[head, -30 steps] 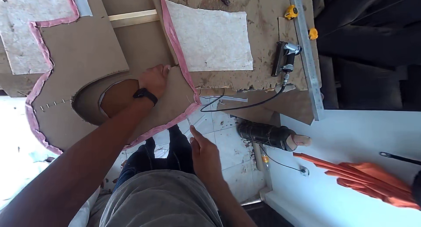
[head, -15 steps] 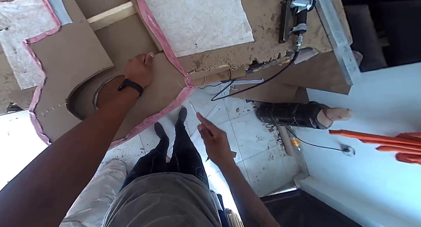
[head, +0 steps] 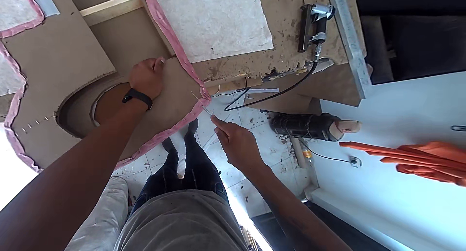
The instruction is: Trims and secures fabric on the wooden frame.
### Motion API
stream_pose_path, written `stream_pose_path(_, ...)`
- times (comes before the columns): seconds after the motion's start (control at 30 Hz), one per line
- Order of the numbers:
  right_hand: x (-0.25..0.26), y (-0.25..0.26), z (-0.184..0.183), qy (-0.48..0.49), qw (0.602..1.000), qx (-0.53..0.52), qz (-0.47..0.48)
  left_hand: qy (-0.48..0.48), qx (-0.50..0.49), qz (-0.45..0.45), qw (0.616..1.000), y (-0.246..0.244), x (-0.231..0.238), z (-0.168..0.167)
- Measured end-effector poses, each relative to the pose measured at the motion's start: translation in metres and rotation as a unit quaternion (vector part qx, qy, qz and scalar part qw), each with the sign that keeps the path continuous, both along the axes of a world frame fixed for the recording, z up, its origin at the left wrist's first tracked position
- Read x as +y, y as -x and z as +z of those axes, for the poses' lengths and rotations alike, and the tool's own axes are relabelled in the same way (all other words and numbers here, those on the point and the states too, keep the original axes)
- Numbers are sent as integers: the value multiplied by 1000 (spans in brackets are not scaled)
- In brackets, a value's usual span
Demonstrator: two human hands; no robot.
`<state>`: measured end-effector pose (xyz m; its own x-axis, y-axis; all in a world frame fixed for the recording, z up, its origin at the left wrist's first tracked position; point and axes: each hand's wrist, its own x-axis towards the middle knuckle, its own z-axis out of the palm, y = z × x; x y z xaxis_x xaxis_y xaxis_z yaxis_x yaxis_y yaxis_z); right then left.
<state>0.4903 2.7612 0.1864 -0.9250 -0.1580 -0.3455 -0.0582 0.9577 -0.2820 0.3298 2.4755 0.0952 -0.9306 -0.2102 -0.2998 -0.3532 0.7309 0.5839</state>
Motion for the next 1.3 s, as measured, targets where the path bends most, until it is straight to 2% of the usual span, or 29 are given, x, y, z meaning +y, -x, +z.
stream_pose_path(0.13,-16,14,20,-107,992,-36,56,13,0,-9,1000,0,2,-2)
stream_pose_path(0.23,-31,15,20,-128,989,-60,31,17,-7,-13,1000,0,5,-2)
stream_pose_path(0.3,-37,9,10,-81,994,-73,-28,26,-11,-11,1000,1,5,-3)
stream_pose_path(0.37,-36,-6,-12,68,987,-59,-133,33,-13,-13,999,4,3,-3)
stream_pose_path(0.4,-33,-18,-26,173,965,-47,-191,33,-12,-17,999,3,4,-3)
stream_pose_path(0.43,-31,-25,-39,288,925,-55,-243,32,-8,-16,999,3,7,-4)
stream_pose_path(0.47,-30,-29,-53,408,864,-76,-285,35,1,-12,999,4,6,-4)
stream_pose_path(0.53,-26,-37,-82,610,710,-140,-322,46,4,-12,999,6,4,-2)
stream_pose_path(0.57,-22,-38,-97,664,659,-158,-314,47,7,-12,999,7,5,-2)
stream_pose_path(0.6,-18,-39,-108,690,637,-170,-299,47,7,-10,999,7,6,-1)
stream_pose_path(0.63,-13,-40,-112,692,642,-176,-281,45,7,-8,999,6,5,0)
stream_pose_path(0.67,-6,-38,-109,672,670,-175,-264,42,8,-5,999,4,5,1)
stream_pose_path(0.8,28,-27,-59,456,864,-82,-195,13,29,4,999,6,4,-3)
stream_pose_path(0.9,33,-4,-34,284,951,-12,-125,12,22,5,1000,5,4,-3)
stream_pose_path(0.97,30,12,-25,194,977,-14,-84,6,18,5,1000,5,5,-2)
stream_pose_path(1.07,24,24,-14,105,994,-12,-35,-5,20,7,1000,6,4,-1)
stream_pose_path(1.23,7,39,14,-67,997,-22,32,-13,11,5,1000,6,1,-3)
stream_pose_path(1.3,3,48,25,-94,993,-37,55,-19,9,7,1000,6,1,-4)
